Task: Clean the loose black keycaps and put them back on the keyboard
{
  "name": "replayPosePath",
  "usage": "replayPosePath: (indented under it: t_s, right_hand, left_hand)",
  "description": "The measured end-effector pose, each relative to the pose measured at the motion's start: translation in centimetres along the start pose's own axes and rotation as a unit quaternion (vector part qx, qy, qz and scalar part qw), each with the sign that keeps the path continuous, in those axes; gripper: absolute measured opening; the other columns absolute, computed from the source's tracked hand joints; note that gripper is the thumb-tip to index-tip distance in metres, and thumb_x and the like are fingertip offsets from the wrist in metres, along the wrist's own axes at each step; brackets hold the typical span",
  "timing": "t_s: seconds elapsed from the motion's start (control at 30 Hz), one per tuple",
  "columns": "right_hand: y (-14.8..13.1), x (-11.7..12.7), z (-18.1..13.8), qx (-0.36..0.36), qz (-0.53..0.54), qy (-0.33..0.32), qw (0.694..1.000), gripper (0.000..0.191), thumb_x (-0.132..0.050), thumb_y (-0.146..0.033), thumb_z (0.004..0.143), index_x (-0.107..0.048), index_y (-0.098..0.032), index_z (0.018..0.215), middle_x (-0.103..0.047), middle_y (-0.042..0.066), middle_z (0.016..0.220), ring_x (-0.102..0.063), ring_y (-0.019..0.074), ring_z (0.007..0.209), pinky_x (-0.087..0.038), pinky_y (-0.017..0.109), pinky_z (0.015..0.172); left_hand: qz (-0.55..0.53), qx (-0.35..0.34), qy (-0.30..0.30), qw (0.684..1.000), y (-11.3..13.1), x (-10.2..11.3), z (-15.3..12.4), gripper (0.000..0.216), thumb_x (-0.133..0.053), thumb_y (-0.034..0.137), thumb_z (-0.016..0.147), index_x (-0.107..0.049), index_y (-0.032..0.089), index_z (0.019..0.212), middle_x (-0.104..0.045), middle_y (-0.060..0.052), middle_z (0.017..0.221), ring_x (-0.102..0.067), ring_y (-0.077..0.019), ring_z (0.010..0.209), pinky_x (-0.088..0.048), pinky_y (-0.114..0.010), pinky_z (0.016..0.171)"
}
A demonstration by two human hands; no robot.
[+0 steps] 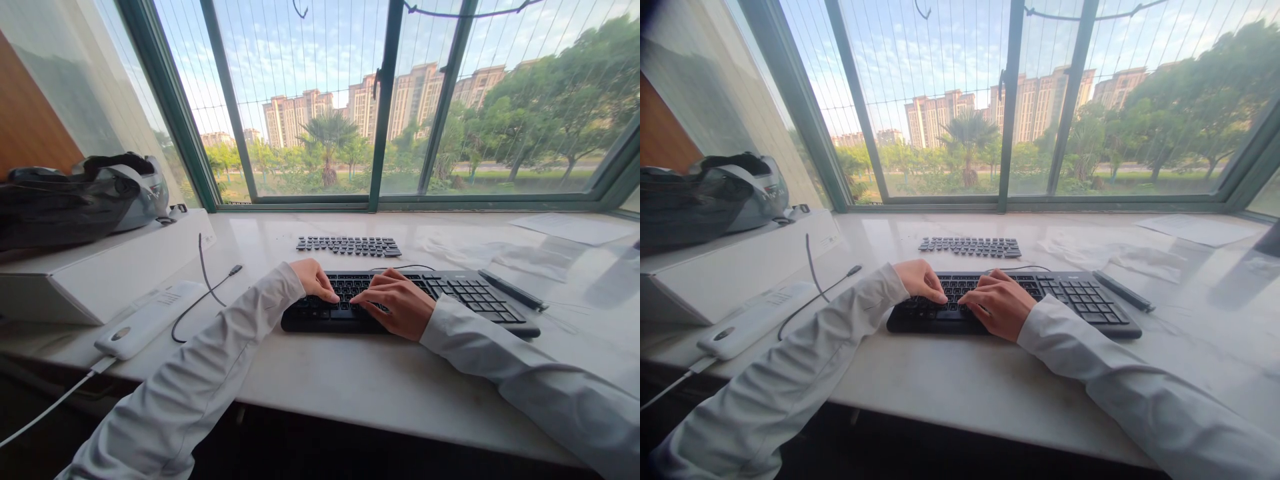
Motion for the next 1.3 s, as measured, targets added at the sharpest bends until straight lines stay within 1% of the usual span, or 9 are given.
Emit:
replayPosePath:
  t_s: [0.27,0.67,0.77,0.87,0.93,1.0,1.13,1.2,1.3]
  right_hand:
    - [-0.2,0.1,0.0,0.004,0.006,0.003,1.0,0.024,-0.045,-0.023,0.087,-0.066,-0.025,0.099,-0.066,0.003,0.077,-0.056,0.0147,0.078,-0.033,0.032,0.079]
    - [-0.4,0.2,0.0,0.006,0.011,0.008,1.0,0.024,-0.046,-0.022,0.086,-0.066,-0.026,0.098,-0.067,0.003,0.078,-0.055,0.0148,0.077,-0.033,0.031,0.078]
    - [-0.4,0.1,0.0,0.009,0.017,0.006,1.0,0.024,-0.046,-0.021,0.086,-0.066,-0.025,0.097,-0.067,0.003,0.079,-0.055,0.0149,0.078,-0.033,0.032,0.079]
    - [-0.5,0.0,0.0,0.008,0.014,0.002,1.0,0.024,-0.045,-0.022,0.087,-0.066,-0.025,0.098,-0.068,0.003,0.079,-0.055,0.015,0.079,-0.033,0.032,0.079]
    - [-0.6,-0.1,0.1,0.005,0.008,0.003,1.0,0.025,-0.044,-0.026,0.088,-0.065,-0.025,0.102,-0.068,0.004,0.082,-0.056,0.0153,0.081,-0.034,0.032,0.079]
    - [-1.0,-0.2,0.1,0.013,0.002,0.003,1.0,0.028,-0.044,-0.031,0.089,-0.062,-0.025,0.11,-0.068,0.005,0.09,-0.056,0.0162,0.085,-0.035,0.033,0.079]
    - [-2.4,-0.5,0.2,0.047,-0.013,0.002,0.999,0.035,-0.041,-0.035,0.09,-0.056,-0.024,0.12,-0.063,0.007,0.113,-0.054,0.0176,0.096,-0.035,0.034,0.083]
    - [-2.7,-0.6,0.3,0.051,-0.022,0.001,0.998,0.035,-0.04,-0.033,0.091,-0.055,-0.023,0.121,-0.062,0.007,0.116,-0.054,0.0177,0.098,-0.034,0.035,0.084]
    - [-2.9,-0.7,0.3,0.053,-0.033,0.001,0.998,0.035,-0.04,-0.031,0.091,-0.054,-0.023,0.122,-0.061,0.006,0.117,-0.054,0.0172,0.098,-0.034,0.035,0.085]
  left_hand:
    - [0.0,0.019,-0.004,1.0,-0.1,-0.2,-0.1,0.04,-0.072,0.056,0.049,-0.075,0.023,0.071,-0.07,0.0,0.066,-0.058,-0.015,0.069,-0.037,-0.023,0.062]
    - [-0.002,0.0,0.044,0.999,0.1,0.2,0.0,0.037,-0.071,0.055,0.05,-0.074,0.022,0.067,-0.068,0.001,0.061,-0.058,-0.015,0.067,-0.037,-0.024,0.061]
    - [0.009,-0.002,0.027,1.0,0.0,-0.1,0.1,0.041,-0.071,0.056,0.049,-0.075,0.021,0.071,-0.069,0.0,0.064,-0.058,-0.0162,0.07,-0.038,-0.024,0.061]
    - [0.005,-0.023,-0.004,1.0,0.1,-0.6,0.4,0.044,-0.07,0.057,0.051,-0.073,0.02,0.075,-0.069,-0.001,0.069,-0.058,-0.0158,0.07,-0.039,-0.023,0.063]
    - [0.004,-0.041,-0.011,0.999,0.1,-0.8,0.7,0.048,-0.07,0.056,0.051,-0.07,0.018,0.08,-0.067,-0.001,0.07,-0.057,-0.0138,0.066,-0.039,-0.023,0.061]
    - [0.009,-0.048,0.0,0.999,0.0,-0.8,1.0,0.051,-0.071,0.055,0.05,-0.063,0.017,0.083,-0.062,0.001,0.069,-0.052,-0.0115,0.061,-0.038,-0.023,0.058]
    - [0.034,-0.066,0.008,0.997,0.1,-1.1,1.4,0.045,-0.069,0.053,0.052,-0.048,0.018,0.071,-0.047,0.007,0.06,-0.041,-0.0082,0.055,-0.032,-0.022,0.054]
    - [0.054,-0.075,0.0,0.996,0.4,-1.4,1.4,0.045,-0.067,0.054,0.055,-0.041,0.019,0.066,-0.041,0.008,0.057,-0.035,-0.0076,0.053,-0.029,-0.022,0.052]
    - [0.065,-0.083,-0.007,0.994,0.5,-1.6,1.4,0.046,-0.064,0.055,0.057,-0.036,0.019,0.064,-0.037,0.008,0.055,-0.032,-0.0072,0.052,-0.026,-0.023,0.051]
Point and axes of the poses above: each hand's wrist, its own z-axis towards the middle knuckle, its own x-axis out of the back of the hand, y = z × x, the point moved 10 cm from there along z, towards the middle knuckle
